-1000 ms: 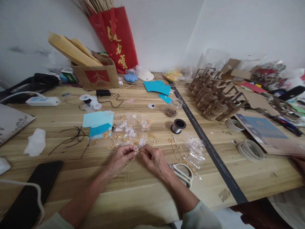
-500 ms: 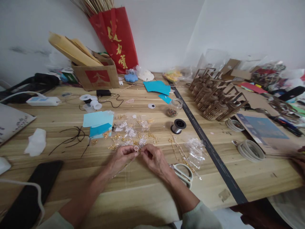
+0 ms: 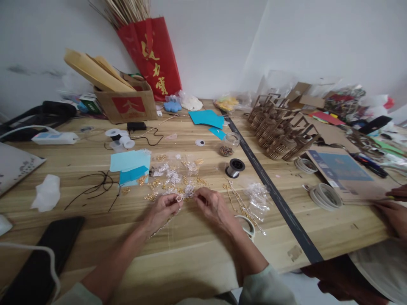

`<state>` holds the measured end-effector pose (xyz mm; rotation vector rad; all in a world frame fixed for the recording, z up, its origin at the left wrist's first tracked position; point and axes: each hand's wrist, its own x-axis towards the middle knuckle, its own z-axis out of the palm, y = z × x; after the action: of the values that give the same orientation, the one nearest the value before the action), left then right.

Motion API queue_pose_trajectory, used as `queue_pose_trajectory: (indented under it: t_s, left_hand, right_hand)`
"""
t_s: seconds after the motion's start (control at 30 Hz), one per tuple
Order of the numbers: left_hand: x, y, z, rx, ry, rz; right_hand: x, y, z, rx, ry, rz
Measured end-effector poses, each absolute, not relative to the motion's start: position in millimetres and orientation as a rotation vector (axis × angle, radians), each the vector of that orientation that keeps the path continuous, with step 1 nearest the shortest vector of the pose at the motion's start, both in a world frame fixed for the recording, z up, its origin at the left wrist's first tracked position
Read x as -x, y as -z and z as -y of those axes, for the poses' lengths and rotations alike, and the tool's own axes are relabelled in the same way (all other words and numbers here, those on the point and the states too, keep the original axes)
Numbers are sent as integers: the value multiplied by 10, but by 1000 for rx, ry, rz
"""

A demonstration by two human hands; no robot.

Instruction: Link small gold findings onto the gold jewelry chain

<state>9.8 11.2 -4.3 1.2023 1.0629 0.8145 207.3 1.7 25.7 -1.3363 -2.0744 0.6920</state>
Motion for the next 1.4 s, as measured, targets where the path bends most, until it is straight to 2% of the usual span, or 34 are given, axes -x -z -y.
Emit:
queue_pose_trajectory:
  t_s: [0.27,0.47,0.73,0.97,1.13,1.3,1.4]
  left_hand:
    - [-95,120,-114,-1236,-829,-1071]
    - [-87,166,-124,-1212,-837,-1024]
    - [-73,69,-124,-1133,-828,-1029]
    - [-68,8,-126,-1124,-834,-1027]
    - [-64,-32,-126,-1115,-834,-1024]
    - [-65,-36,-127,-1096,-844,-1027]
    - [-69,-21,-128,-1091,-849,-1033]
  right_hand:
    - [-2170,-508,42,1513,-431,2310]
    - [-2380,-608,305,1672,-179,2262]
    - [-2753,-359,815,1998,-122,2468]
    - [-2762,-180,856,1970,-196,2406]
    - [-2818,-301,910,1872,-557,2208]
    - [-2768,-471,1008,1521,-1393,1669]
    - [-2621,-409,1034,1379,-1684,1319]
